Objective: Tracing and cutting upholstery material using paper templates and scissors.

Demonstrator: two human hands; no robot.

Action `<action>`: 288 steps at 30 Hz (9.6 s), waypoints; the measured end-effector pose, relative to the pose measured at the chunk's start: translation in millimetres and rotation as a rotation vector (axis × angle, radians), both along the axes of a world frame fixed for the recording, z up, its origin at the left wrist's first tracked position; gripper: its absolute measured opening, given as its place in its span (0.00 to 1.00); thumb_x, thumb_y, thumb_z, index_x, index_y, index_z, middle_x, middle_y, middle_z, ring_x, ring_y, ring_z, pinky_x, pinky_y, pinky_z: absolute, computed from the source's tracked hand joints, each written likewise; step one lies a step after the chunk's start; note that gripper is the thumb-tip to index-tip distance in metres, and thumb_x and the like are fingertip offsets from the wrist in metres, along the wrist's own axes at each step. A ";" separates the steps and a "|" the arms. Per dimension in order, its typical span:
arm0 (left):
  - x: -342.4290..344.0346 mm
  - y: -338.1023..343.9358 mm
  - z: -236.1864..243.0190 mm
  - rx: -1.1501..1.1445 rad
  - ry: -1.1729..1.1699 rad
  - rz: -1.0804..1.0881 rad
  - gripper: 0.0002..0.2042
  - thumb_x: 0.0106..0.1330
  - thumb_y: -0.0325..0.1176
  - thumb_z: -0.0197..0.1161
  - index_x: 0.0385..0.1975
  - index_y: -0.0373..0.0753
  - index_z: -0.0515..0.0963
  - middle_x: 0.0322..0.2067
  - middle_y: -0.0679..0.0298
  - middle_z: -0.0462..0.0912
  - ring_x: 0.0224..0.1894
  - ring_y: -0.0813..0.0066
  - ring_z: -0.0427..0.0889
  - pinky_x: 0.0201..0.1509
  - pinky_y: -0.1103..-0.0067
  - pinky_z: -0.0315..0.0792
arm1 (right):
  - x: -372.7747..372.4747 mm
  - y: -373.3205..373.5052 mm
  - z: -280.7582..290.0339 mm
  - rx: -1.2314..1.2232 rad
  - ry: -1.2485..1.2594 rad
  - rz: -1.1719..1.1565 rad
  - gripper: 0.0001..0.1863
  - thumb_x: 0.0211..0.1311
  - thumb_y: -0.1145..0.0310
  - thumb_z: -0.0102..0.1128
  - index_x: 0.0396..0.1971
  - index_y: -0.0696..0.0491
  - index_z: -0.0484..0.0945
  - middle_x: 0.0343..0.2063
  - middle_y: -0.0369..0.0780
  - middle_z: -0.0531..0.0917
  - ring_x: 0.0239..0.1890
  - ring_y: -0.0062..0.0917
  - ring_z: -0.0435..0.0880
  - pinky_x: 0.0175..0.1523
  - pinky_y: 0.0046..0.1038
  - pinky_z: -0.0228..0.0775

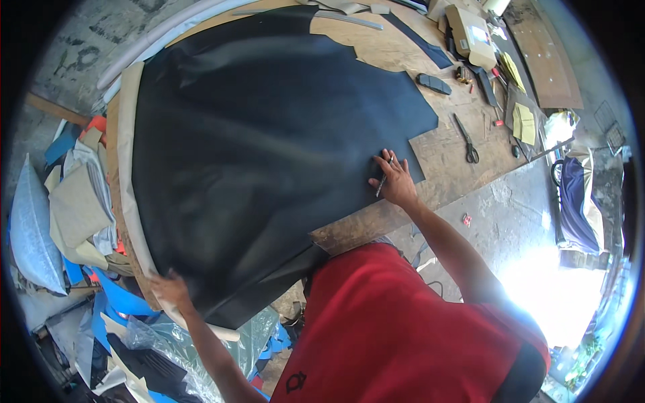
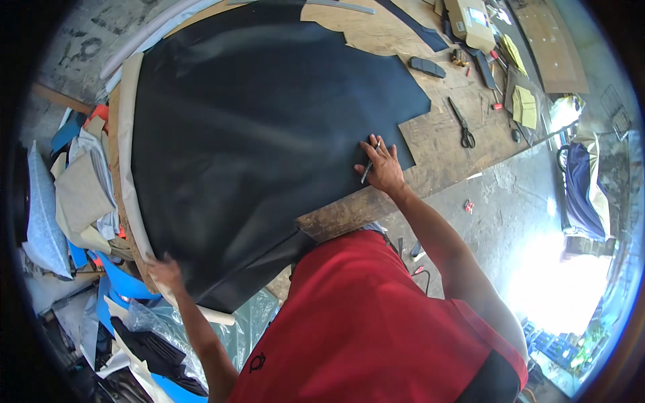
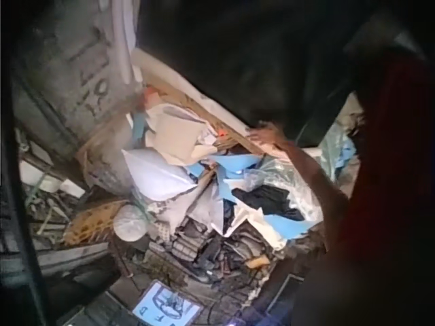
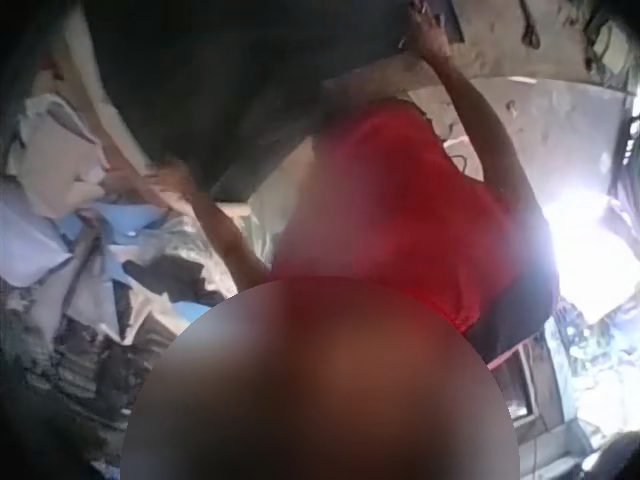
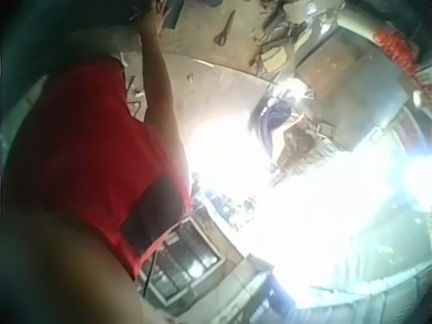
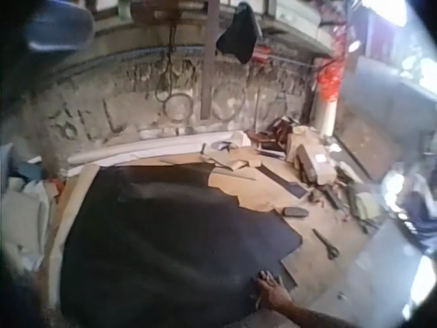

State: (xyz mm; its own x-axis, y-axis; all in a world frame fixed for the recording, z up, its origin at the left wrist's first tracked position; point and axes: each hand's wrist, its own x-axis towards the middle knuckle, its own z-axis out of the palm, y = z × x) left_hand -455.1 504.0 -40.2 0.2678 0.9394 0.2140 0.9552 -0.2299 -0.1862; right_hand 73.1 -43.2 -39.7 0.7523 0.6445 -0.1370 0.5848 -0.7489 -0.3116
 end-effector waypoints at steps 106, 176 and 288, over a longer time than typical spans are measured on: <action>-78.4 35.8 -21.8 -0.148 -0.243 0.024 0.32 0.72 0.50 0.61 0.71 0.43 0.64 0.61 0.45 0.74 0.60 0.39 0.77 0.60 0.46 0.71 | -2.3 -104.3 -18.1 0.402 -0.229 -0.659 0.10 0.55 0.76 0.60 0.37 0.51 0.81 0.27 0.43 0.86 0.29 0.43 0.84 0.36 0.41 0.73; 300.9 -164.8 -46.6 -0.333 -0.045 -0.307 0.40 0.77 0.58 0.46 0.81 0.41 0.43 0.79 0.37 0.37 0.80 0.31 0.37 0.74 0.34 0.46 | -5.8 -141.7 30.3 0.096 0.085 -0.414 0.16 0.53 0.68 0.66 0.44 0.50 0.81 0.33 0.39 0.90 0.35 0.40 0.89 0.40 0.35 0.77; 447.1 -541.3 -47.5 -1.275 -1.834 0.464 0.32 0.79 0.61 0.47 0.70 0.42 0.67 0.64 0.55 0.74 0.63 0.59 0.76 0.64 0.65 0.73 | 452.3 -571.5 40.0 0.139 -0.795 -0.848 0.17 0.57 0.64 0.65 0.46 0.53 0.83 0.40 0.45 0.87 0.39 0.44 0.85 0.45 0.42 0.77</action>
